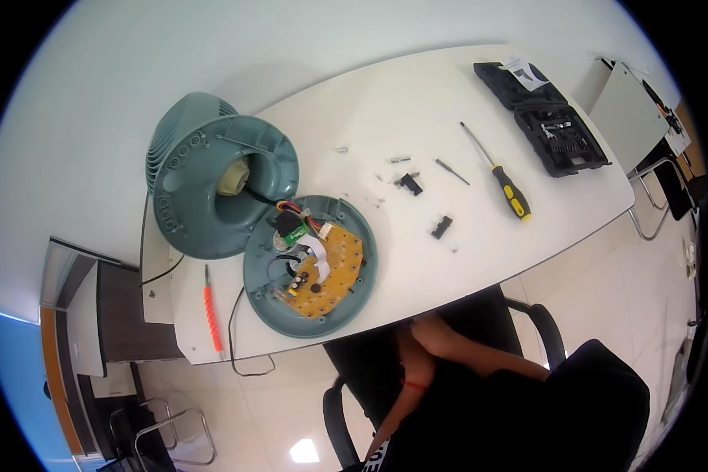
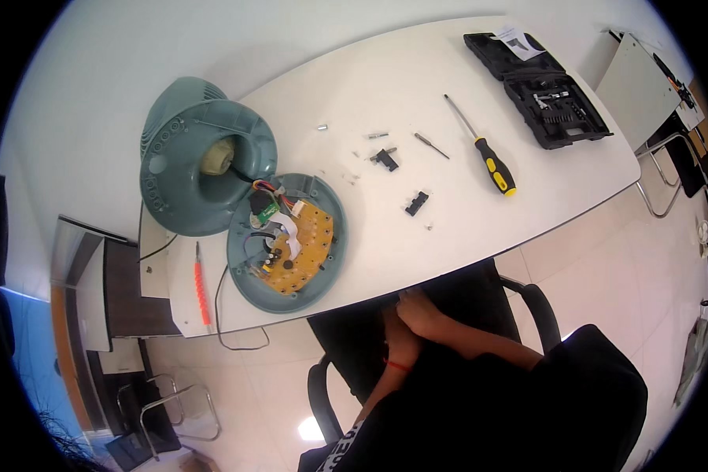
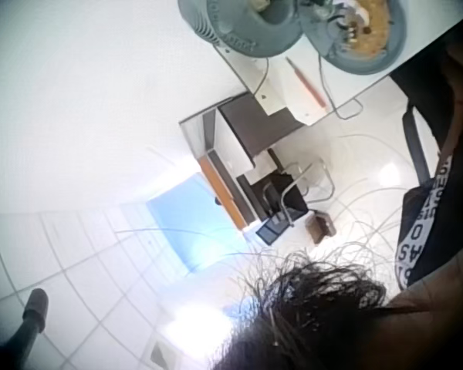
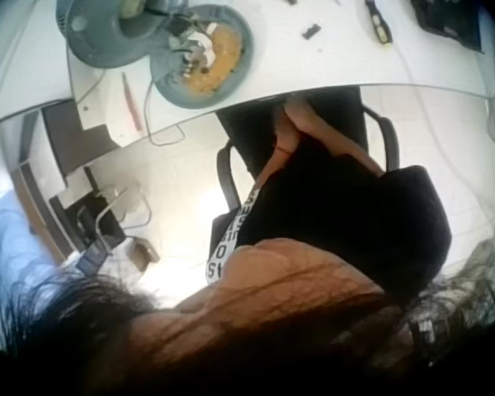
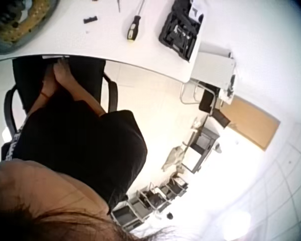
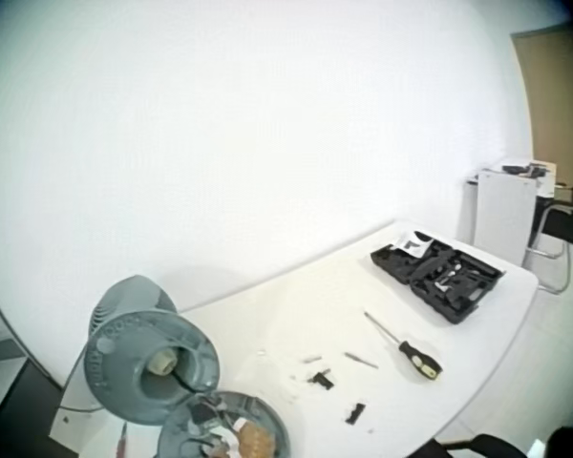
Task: The person removes a small black component from a circuit board inside a disassembled teal fan base, then uses a screwdriver to adjust or remove components on the board. The person continues to manipulate the board and wires while seated at a white table.
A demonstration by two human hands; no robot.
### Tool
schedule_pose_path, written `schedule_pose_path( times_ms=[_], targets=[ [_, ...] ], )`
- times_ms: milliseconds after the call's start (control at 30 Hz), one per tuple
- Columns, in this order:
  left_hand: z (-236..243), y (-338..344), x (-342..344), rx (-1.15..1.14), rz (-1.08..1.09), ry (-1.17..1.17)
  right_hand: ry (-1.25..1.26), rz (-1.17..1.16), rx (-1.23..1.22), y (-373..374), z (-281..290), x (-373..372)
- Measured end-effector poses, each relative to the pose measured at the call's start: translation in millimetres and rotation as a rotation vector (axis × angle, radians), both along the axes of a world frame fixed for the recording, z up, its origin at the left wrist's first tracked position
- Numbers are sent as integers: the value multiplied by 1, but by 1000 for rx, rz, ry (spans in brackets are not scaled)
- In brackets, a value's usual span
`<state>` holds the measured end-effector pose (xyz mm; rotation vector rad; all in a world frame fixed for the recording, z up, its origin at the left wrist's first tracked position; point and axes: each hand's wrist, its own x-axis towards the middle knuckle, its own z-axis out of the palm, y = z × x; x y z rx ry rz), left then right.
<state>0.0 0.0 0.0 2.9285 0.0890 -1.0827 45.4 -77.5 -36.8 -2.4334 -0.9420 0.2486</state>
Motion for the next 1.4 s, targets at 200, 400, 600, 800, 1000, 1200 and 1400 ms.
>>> schedule_pose_path(
  times_ms=[200,400,600,800,1000,1200,1400],
  targets=[
    [-100,-15,-56,-130,71,-660,63,178,-134,-14,106,-13],
    [-58,-7,-36,-393,-46,-790,525,444,106,-68,206,-2],
    [-72,20,-44,11,-349,-679,132,-263,548,-124,293,40],
    [-61,27,-29,-228,-290,-615,-692,-705,509,-150,275,107],
    [-45,25,-30,-303,-245,-720,-617,-878,248,-138,256,124],
    [-34,31,-27,-218,-305,-677,-445,-780,15,-122,278,121],
    [-12,33,-8,-274,-345,-424,-450,-819,31,-129,275,119]
  ],
)
